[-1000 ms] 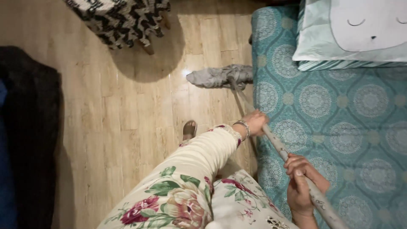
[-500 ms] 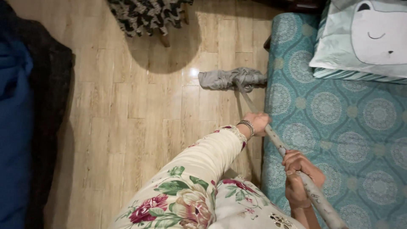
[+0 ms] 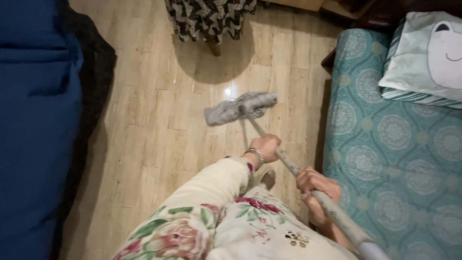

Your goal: The person is mopping the wooden floor around furniture using a long-handled mop.

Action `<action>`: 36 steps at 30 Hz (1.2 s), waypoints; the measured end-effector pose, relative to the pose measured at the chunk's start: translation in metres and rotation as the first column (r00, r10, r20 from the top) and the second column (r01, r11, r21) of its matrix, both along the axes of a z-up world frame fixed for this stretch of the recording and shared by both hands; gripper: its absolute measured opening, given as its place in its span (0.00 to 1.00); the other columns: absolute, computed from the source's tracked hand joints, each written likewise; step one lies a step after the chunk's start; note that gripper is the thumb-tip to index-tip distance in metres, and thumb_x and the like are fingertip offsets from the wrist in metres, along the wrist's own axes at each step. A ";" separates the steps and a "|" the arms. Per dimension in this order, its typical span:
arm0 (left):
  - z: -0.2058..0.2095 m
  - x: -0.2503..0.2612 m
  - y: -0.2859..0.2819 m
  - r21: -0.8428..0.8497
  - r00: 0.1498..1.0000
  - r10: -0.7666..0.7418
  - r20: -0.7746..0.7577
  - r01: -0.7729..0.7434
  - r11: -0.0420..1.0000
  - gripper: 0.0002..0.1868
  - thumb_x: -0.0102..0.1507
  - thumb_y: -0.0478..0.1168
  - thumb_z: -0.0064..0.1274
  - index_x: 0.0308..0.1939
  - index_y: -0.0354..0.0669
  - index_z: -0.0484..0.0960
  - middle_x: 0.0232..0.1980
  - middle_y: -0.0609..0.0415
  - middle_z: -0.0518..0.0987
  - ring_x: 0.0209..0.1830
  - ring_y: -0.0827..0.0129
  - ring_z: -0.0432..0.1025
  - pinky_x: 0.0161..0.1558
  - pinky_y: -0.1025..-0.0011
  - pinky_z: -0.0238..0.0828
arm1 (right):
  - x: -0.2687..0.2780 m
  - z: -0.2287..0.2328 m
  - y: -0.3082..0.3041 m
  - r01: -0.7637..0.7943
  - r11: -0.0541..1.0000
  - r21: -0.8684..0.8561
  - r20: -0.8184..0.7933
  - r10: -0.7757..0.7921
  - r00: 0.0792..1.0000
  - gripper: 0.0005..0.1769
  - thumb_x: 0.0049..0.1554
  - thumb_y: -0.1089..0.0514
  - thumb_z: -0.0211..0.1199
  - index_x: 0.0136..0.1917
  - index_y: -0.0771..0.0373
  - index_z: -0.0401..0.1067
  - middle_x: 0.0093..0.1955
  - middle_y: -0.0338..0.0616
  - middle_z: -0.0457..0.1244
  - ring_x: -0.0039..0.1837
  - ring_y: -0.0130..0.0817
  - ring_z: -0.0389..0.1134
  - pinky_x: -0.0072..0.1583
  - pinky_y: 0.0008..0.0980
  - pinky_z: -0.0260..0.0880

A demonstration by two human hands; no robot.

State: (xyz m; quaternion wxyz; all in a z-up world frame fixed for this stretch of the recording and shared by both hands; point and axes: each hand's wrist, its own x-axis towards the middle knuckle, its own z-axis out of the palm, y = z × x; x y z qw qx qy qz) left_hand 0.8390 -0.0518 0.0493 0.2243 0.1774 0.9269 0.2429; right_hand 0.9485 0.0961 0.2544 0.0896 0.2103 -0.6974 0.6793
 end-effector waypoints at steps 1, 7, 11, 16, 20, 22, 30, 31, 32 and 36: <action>0.001 0.008 -0.018 -0.002 1.000 -0.002 -0.004 0.002 1.000 0.16 0.56 0.53 0.61 0.41 0.51 0.83 0.52 0.51 0.80 0.58 0.56 0.74 0.51 0.52 0.76 | 0.001 0.001 -0.012 0.002 1.000 -0.002 -0.004 -0.002 1.000 0.10 0.45 0.62 0.57 0.30 0.66 0.57 0.31 0.45 0.56 0.36 0.39 0.59 0.49 0.42 0.64; -0.004 0.045 -0.111 0.037 0.988 0.150 -0.036 -0.149 0.988 0.12 0.55 0.48 0.60 0.38 0.50 0.83 0.49 0.52 0.81 0.56 0.55 0.75 0.51 0.54 0.75 | 0.007 0.002 -0.084 -0.206 0.978 -0.015 -0.026 0.206 0.978 0.11 0.46 0.61 0.57 0.31 0.65 0.56 0.31 0.46 0.56 0.35 0.39 0.60 0.54 0.47 0.72; 0.004 0.055 -0.152 0.127 0.976 0.202 -0.084 -0.191 0.973 0.11 0.54 0.45 0.59 0.38 0.48 0.81 0.49 0.52 0.81 0.54 0.54 0.75 0.50 0.54 0.75 | 0.013 0.000 -0.123 -0.242 0.970 -0.023 -0.072 0.240 0.968 0.11 0.48 0.61 0.57 0.30 0.64 0.58 0.29 0.45 0.57 0.35 0.40 0.61 0.50 0.41 0.67; 0.015 0.057 -0.164 0.144 0.984 0.175 -0.027 -0.169 0.975 0.09 0.55 0.42 0.59 0.37 0.47 0.81 0.48 0.51 0.81 0.55 0.55 0.75 0.50 0.54 0.75 | 0.018 0.012 -0.138 -0.156 0.988 0.000 0.016 0.156 0.988 0.12 0.49 0.62 0.62 0.30 0.65 0.61 0.29 0.44 0.59 0.35 0.39 0.63 0.50 0.41 0.69; 0.019 0.064 -0.163 0.172 0.976 0.214 0.033 -0.217 0.961 0.17 0.55 0.41 0.58 0.49 0.49 0.80 0.58 0.53 0.78 0.58 0.53 0.73 0.57 0.56 0.73 | 0.022 0.003 -0.136 -0.127 0.970 0.209 0.054 0.118 0.992 0.13 0.54 0.61 0.67 0.32 0.66 0.66 0.34 0.46 0.64 0.42 0.40 0.70 0.61 0.46 0.70; 0.013 0.060 -0.161 0.219 0.970 0.243 -0.012 -0.234 0.947 0.25 0.52 0.39 0.59 0.55 0.49 0.78 0.63 0.52 0.76 0.61 0.52 0.71 0.59 0.56 0.71 | 0.020 -0.009 -0.133 -0.128 0.972 0.199 0.087 0.112 0.990 0.15 0.56 0.61 0.67 0.32 0.65 0.66 0.33 0.45 0.65 0.43 0.39 0.71 0.66 0.47 0.71; -0.021 0.066 -0.152 0.179 0.948 0.318 -0.011 -0.311 0.933 0.38 0.54 0.39 0.62 0.68 0.41 0.67 0.73 0.32 0.63 0.73 0.42 0.59 0.71 0.57 0.59 | 0.022 -0.003 -0.129 -0.115 0.989 0.087 0.122 0.104 0.987 0.09 0.54 0.61 0.68 0.35 0.64 0.71 0.35 0.44 0.67 0.45 0.37 0.72 0.66 0.47 0.70; -0.024 0.067 -0.147 0.178 0.949 0.315 -0.008 -0.309 0.934 0.38 0.54 0.39 0.62 0.68 0.41 0.67 0.73 0.32 0.63 0.73 0.42 0.59 0.71 0.57 0.59 | 0.024 -0.001 -0.126 -0.113 0.990 0.087 0.125 0.102 0.987 0.09 0.54 0.61 0.68 0.35 0.64 0.71 0.35 0.44 0.67 0.45 0.37 0.72 0.66 0.47 0.70; -0.027 0.068 -0.142 0.166 0.939 0.343 0.010 -0.340 0.926 0.38 0.54 0.38 0.62 0.68 0.41 0.67 0.73 0.32 0.63 0.74 0.41 0.58 0.71 0.57 0.59 | 0.026 0.000 -0.123 -0.100 0.993 0.070 0.132 0.090 0.987 0.09 0.53 0.61 0.69 0.35 0.64 0.71 0.35 0.44 0.67 0.45 0.38 0.72 0.66 0.47 0.70; -0.048 0.075 -0.123 0.202 0.888 0.460 0.016 -0.454 0.868 0.38 0.54 0.37 0.60 0.69 0.41 0.67 0.74 0.31 0.62 0.74 0.41 0.57 0.70 0.56 0.59 | 0.035 0.001 -0.108 -0.073 0.997 -0.009 0.121 0.073 0.990 0.08 0.52 0.63 0.67 0.35 0.65 0.70 0.34 0.44 0.65 0.44 0.38 0.70 0.66 0.47 0.68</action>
